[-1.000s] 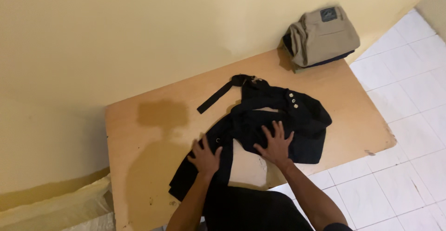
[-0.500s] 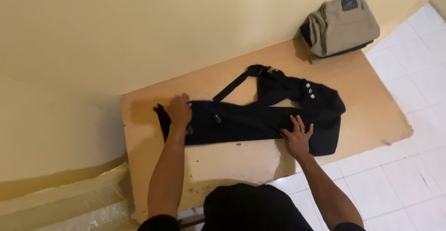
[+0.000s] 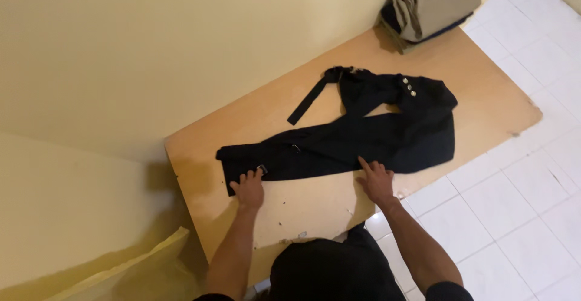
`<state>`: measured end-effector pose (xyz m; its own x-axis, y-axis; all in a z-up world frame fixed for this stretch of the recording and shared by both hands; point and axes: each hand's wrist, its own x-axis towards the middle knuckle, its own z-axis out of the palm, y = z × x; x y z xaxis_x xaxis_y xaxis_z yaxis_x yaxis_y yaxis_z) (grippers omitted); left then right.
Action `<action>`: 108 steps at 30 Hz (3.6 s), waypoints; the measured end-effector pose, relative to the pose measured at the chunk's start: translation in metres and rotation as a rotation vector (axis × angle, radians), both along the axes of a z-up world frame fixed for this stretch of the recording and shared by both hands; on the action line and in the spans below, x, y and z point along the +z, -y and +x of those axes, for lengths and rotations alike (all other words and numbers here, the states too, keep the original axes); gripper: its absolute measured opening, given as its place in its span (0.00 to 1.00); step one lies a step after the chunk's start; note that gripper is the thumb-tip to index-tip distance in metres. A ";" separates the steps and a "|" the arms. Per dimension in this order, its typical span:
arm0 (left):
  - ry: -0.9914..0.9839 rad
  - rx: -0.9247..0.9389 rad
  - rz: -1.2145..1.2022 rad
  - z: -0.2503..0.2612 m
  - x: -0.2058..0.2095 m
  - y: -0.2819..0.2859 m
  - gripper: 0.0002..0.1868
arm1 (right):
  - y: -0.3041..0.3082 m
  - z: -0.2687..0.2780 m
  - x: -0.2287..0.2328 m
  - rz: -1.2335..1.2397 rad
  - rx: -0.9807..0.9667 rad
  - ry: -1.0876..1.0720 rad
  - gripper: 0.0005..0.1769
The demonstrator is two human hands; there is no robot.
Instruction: The person folds a pair of dark trousers, a pair of beige trousers, and a black jacket on a wooden table. Each item is laid flat, folded in half lengthwise, then folded into smaller rectangles and stacked.
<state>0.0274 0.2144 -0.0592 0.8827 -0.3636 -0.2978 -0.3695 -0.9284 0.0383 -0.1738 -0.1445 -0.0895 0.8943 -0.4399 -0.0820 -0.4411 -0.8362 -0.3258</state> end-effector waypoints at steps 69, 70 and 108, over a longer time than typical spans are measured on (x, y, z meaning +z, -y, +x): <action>-0.837 0.447 -1.158 0.023 0.085 0.474 0.19 | 0.286 0.116 0.142 0.438 0.494 0.786 0.39; -0.702 0.308 -1.232 0.029 0.103 0.483 0.18 | 0.288 0.115 0.146 0.201 0.580 0.866 0.51; -0.325 -0.068 -0.543 -0.015 0.071 0.304 0.71 | 0.256 0.106 0.149 0.242 0.528 0.279 0.14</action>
